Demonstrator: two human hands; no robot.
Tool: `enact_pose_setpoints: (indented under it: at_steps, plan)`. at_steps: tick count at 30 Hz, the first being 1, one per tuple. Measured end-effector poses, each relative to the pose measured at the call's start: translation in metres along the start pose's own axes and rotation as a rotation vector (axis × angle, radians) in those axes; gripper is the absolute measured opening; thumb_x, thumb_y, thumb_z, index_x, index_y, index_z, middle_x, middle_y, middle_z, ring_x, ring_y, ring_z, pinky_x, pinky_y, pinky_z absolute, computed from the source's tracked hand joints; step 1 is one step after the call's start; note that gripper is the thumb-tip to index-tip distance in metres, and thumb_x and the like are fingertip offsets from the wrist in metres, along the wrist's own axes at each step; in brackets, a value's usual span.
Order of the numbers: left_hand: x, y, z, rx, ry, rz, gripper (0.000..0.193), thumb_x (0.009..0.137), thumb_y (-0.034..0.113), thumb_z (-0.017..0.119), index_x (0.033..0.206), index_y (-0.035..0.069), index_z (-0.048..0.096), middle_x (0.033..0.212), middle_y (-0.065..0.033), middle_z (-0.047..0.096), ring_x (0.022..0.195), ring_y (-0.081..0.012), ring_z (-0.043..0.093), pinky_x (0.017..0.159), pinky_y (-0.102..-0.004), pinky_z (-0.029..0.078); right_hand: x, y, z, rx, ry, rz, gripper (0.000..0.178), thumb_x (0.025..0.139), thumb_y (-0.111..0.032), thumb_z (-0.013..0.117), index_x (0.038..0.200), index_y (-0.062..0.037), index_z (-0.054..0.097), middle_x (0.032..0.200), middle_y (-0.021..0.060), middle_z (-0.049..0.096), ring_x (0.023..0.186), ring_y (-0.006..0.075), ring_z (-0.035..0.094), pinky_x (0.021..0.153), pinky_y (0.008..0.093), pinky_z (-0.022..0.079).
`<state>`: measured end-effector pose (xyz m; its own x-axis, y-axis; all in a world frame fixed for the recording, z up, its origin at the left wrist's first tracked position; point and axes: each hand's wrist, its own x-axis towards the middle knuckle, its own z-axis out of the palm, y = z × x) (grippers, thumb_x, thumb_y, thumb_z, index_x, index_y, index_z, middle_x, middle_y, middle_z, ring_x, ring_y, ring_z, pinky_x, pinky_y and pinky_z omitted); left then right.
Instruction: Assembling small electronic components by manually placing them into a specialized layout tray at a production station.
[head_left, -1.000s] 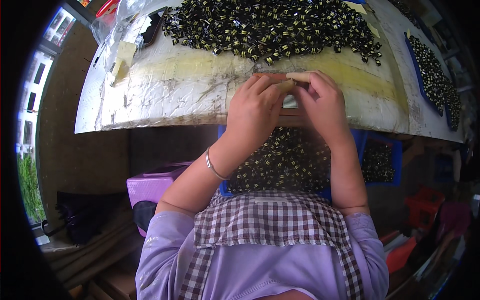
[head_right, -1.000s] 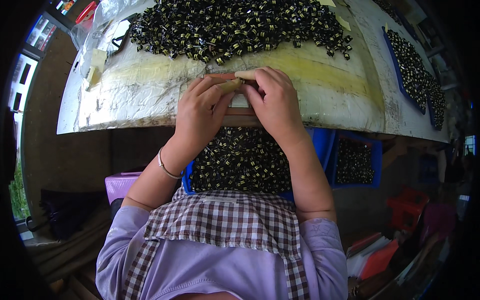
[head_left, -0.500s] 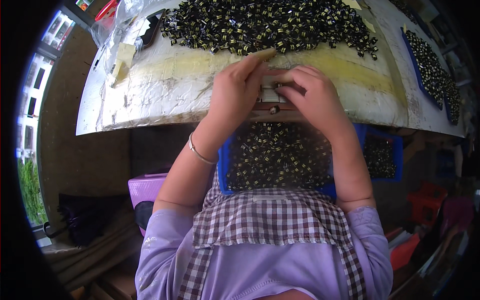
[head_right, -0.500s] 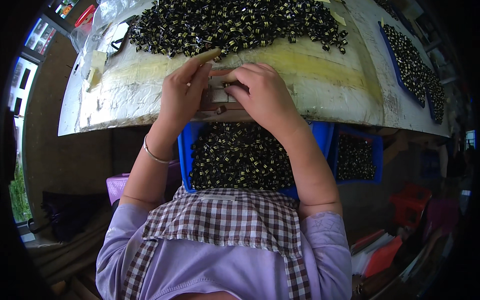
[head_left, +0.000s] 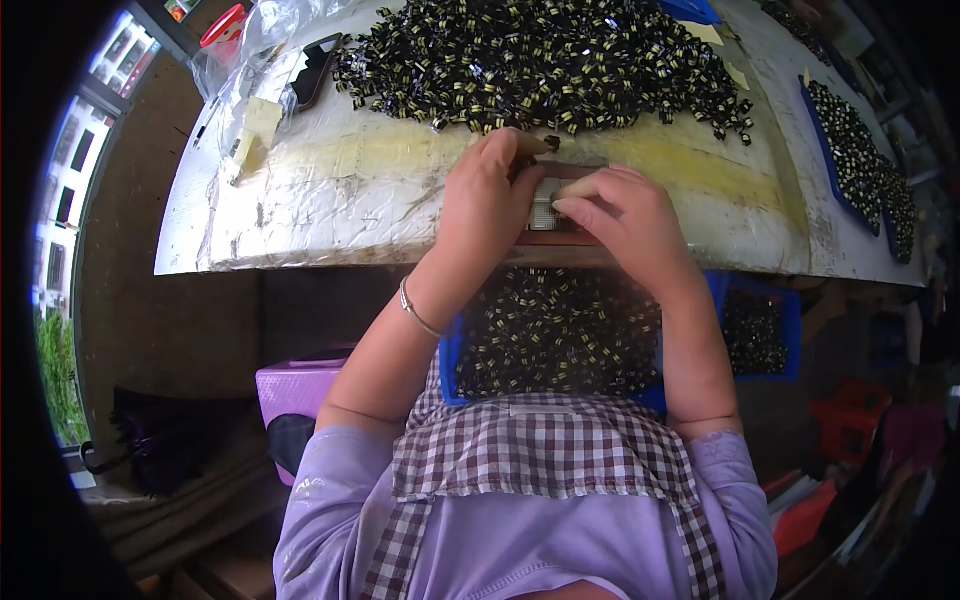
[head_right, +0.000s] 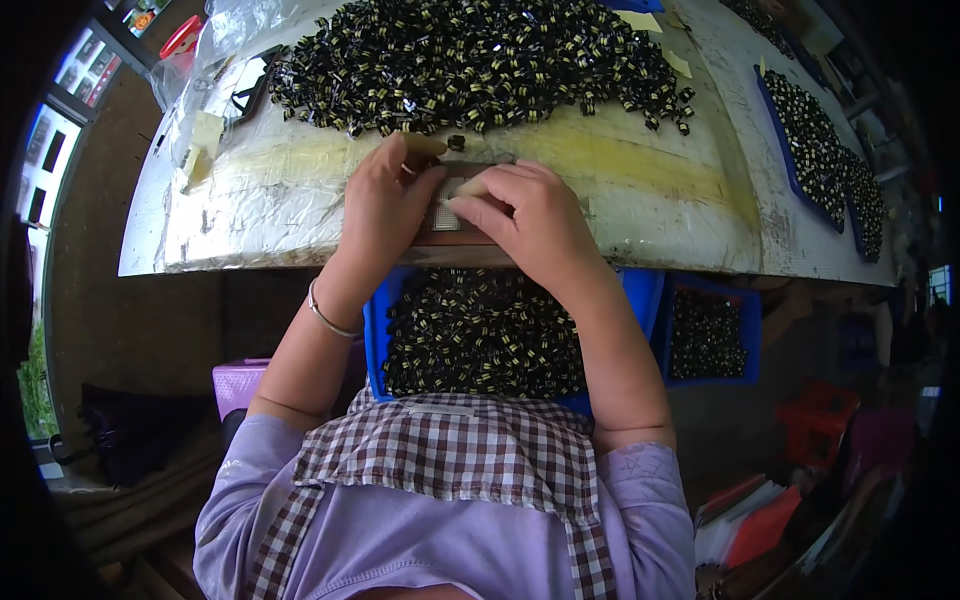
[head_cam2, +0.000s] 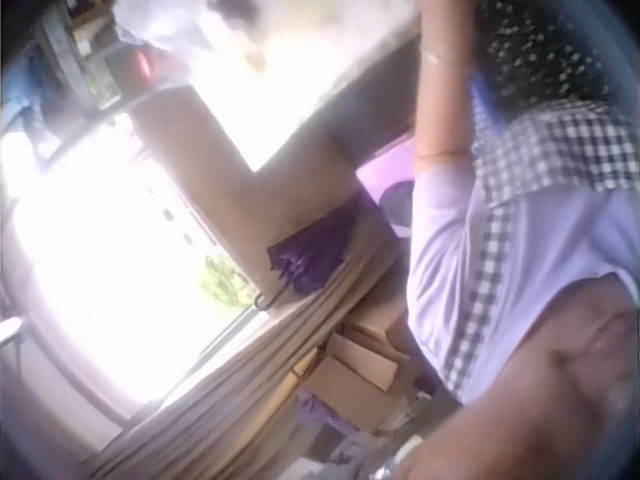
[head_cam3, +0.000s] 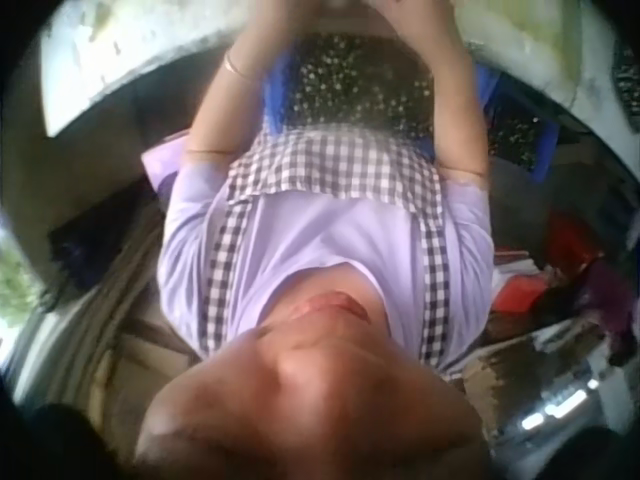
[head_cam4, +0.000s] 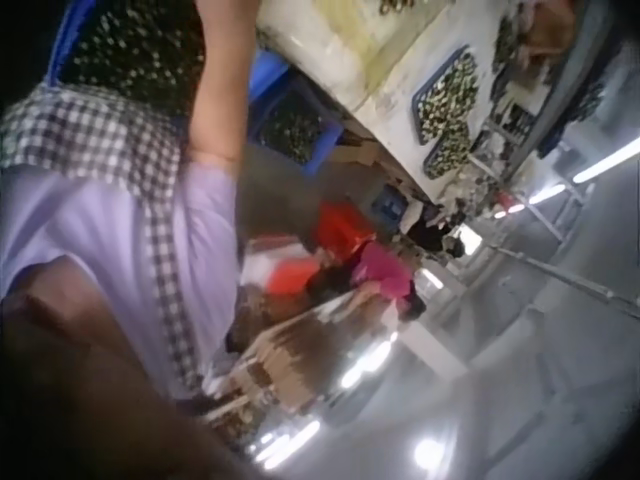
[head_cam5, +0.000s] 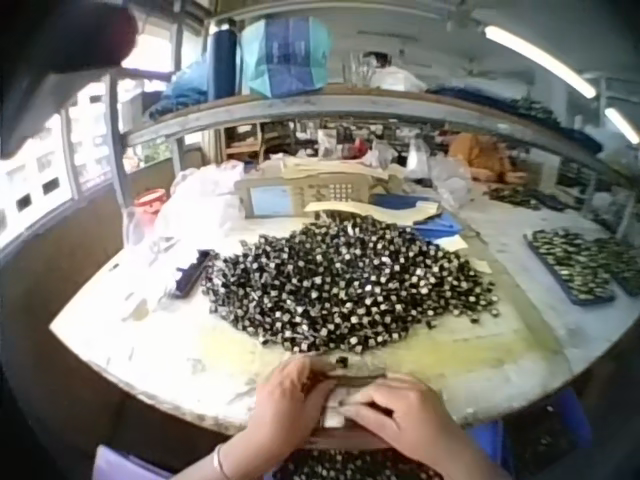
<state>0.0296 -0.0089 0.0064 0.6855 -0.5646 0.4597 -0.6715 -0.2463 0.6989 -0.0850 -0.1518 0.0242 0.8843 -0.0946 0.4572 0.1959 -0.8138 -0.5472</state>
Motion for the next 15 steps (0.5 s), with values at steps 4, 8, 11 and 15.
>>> enact_pose_setpoints:
  at_steps: [4,8,11,15]
  plan:
    - [-0.013,-0.003,-0.006,-0.106,0.071,-0.032,0.019,0.079,0.006,0.068,0.096,0.004,0.061,0.091,-0.0150,0.063,0.089,-0.0354,0.060,0.077,-0.0426,0.049,0.016,-0.008,0.010,0.022,0.239,0.062,0.018,0.086,-0.008,0.068,0.104,-0.0045,0.070,0.086,0.0114,0.069,0.074,0.0187,0.066,0.068,0.0313,0.051]
    - [-0.018,-0.005,0.003,0.018,0.044,0.016,0.017,0.080,0.014,0.072,0.091,0.004,0.064,0.089,-0.0159,0.062,0.085,-0.0364,0.061,0.074,-0.0437,0.050,0.019,0.012,0.026,-0.118,0.149,0.159,0.018,0.084,-0.006,0.069,0.102,-0.0091,0.069,0.078,0.0080,0.061,0.070,0.0254,0.058,0.064,0.0360,0.048]
    - [-0.027,-0.017,0.017,-0.038,0.111,0.053,0.015,0.081,0.014,0.068,0.091,0.005,0.062,0.093,-0.0138,0.061,0.092,-0.0347,0.059,0.079,-0.0424,0.050,0.015,0.006,0.028,-0.048,0.158,0.195,0.017,0.084,-0.002,0.067,0.100,-0.0068,0.068,0.083,0.0064,0.059,0.066,0.0200,0.052,0.063,0.0327,0.045]
    - [-0.021,-0.008,0.013,0.005,0.093,0.117,0.014,0.079,0.012,0.065,0.088,0.002,0.060,0.090,-0.0132,0.057,0.090,-0.0335,0.057,0.079,-0.0427,0.049,0.013,0.012,0.026,-0.090,0.250,0.151,0.019,0.084,-0.002,0.067,0.102,-0.0057,0.067,0.083,0.0056,0.054,0.062,0.0183,0.043,0.062,0.0327,0.042]
